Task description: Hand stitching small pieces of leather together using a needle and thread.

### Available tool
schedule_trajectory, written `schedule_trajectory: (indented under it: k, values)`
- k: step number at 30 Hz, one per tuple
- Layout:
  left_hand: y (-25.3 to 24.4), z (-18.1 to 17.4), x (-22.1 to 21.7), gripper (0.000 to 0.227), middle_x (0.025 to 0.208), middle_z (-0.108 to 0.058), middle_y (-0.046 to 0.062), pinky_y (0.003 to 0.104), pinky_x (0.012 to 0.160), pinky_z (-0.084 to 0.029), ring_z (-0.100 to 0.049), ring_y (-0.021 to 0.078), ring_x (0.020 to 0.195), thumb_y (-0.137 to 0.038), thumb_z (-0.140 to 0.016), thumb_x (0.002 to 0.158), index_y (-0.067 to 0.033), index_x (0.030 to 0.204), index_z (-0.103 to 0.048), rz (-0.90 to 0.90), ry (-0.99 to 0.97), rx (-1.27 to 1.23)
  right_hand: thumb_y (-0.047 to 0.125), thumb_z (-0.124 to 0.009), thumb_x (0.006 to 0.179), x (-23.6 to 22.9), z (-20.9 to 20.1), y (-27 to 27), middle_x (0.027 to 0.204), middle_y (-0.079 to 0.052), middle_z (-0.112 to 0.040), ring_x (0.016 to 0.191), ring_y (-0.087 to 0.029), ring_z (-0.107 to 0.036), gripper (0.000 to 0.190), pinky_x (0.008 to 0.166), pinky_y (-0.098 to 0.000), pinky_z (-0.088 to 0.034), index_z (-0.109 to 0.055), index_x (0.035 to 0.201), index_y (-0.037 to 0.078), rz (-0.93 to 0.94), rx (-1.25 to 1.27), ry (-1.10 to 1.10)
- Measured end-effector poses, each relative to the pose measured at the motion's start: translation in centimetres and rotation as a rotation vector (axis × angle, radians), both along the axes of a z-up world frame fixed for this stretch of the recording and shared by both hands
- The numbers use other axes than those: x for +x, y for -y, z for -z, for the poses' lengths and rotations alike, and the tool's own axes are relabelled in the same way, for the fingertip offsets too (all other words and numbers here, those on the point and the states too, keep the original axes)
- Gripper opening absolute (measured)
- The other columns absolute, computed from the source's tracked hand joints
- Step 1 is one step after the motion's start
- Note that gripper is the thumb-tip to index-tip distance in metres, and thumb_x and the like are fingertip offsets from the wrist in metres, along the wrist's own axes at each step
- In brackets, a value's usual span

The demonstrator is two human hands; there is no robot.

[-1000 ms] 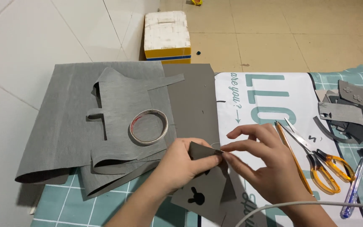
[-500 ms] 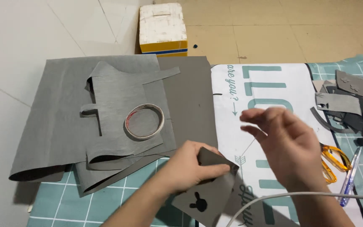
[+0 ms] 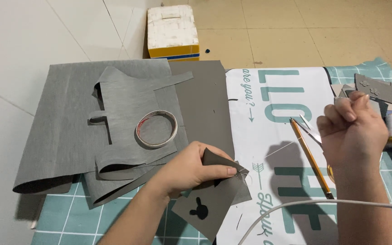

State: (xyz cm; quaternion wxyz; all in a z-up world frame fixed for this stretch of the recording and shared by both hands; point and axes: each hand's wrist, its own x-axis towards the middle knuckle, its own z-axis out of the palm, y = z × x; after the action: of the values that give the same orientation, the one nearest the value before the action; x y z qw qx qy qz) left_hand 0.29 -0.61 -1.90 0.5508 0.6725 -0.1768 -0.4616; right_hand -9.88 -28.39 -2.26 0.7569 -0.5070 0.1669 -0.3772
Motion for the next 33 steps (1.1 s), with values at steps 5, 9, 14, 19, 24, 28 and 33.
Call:
schedule_trajectory:
  k: [5, 9, 14, 19, 24, 28, 33]
  values:
    - [-0.6, -0.8, -0.2, 0.018, 0.058, -0.062, 0.004, 0.024, 0.045, -0.031, -0.045, 0.0097, 0.046, -0.014, -0.083, 0.076, 0.0024, 0.082, -0.081, 0.034, 0.068, -0.046, 0.032, -0.039, 0.119, -0.4, 1.6, 3.0, 0.07, 0.012, -0.042, 0.068, -0.003, -0.033, 0.022, 0.07, -0.0222, -0.029, -0.055, 0.107, 0.024, 0.035, 0.074, 0.023]
    - [-0.6, -1.2, -0.3, 0.016, 0.058, -0.065, 0.006, 0.022, 0.045, -0.033, -0.047, 0.0098, 0.046, -0.012, -0.083, 0.076, 0.0031, 0.081, -0.081, 0.033, 0.06, -0.029, 0.032, -0.032, 0.12, -0.6, 2.3, 3.7, 0.073, 0.013, -0.042, 0.069, -0.002, -0.034, 0.026, 0.071, -0.0231, -0.029, -0.054, 0.108, 0.027, 0.083, 0.017, -0.01]
    - [-0.7, -0.7, -0.2, 0.016, 0.057, -0.065, 0.006, 0.023, 0.043, -0.031, -0.046, 0.01, 0.043, -0.012, -0.083, 0.076, 0.0025, 0.081, -0.08, 0.053, 0.042, -0.063, 0.032, -0.032, 0.119, -0.7, 2.5, 4.2, 0.074, 0.013, -0.041, 0.069, -0.001, -0.034, 0.025, 0.069, -0.0227, -0.027, -0.054, 0.108, 0.026, 0.156, 0.007, -0.046]
    - [-0.7, -0.9, -0.3, 0.015, 0.061, -0.068, 0.007, 0.024, 0.048, -0.037, -0.05, 0.0117, 0.048, -0.012, -0.083, 0.076, 0.0019, 0.081, -0.08, 0.054, 0.076, -0.045, 0.034, -0.033, 0.117, -0.9, 2.8, 4.9, 0.073, 0.015, -0.042, 0.067, 0.001, -0.032, 0.02, 0.067, -0.019, -0.026, -0.048, 0.113, 0.022, 0.218, 0.012, -0.087]
    - [-0.5, -0.7, -0.1, 0.022, 0.056, -0.066, 0.01, 0.024, 0.043, -0.032, -0.047, 0.0121, 0.04, -0.017, -0.083, 0.073, 0.0023, 0.083, -0.081, 0.095, 0.102, -0.027, 0.035, -0.029, 0.115, -0.8, 3.0, 5.1, 0.079, 0.013, -0.041, 0.07, 0.0, -0.034, 0.025, 0.066, -0.0215, -0.027, -0.051, 0.11, 0.026, 0.339, -0.047, -0.146]
    - [-0.7, -1.3, -0.3, 0.021, 0.055, -0.061, 0.006, 0.024, 0.044, -0.033, -0.046, 0.0117, 0.044, -0.017, -0.082, 0.072, 0.0018, 0.081, -0.081, 0.099, 0.114, -0.008, 0.04, -0.031, 0.115, -1.5, 3.8, 6.2, 0.078, 0.013, -0.039, 0.069, 0.001, -0.034, 0.022, 0.069, -0.023, -0.027, -0.048, 0.121, 0.028, 0.269, -0.081, -0.091]
    - [-0.7, -1.4, -0.2, 0.019, 0.063, -0.067, 0.008, 0.023, 0.049, -0.038, -0.051, 0.0119, 0.051, -0.013, -0.083, 0.075, 0.0028, 0.084, -0.081, 0.019, 0.083, 0.002, 0.038, -0.039, 0.117, -1.4, 2.6, 5.3, 0.072, 0.016, -0.038, 0.068, 0.004, -0.034, 0.019, 0.071, -0.0196, -0.024, -0.054, 0.109, 0.028, 0.212, -0.035, -0.09]
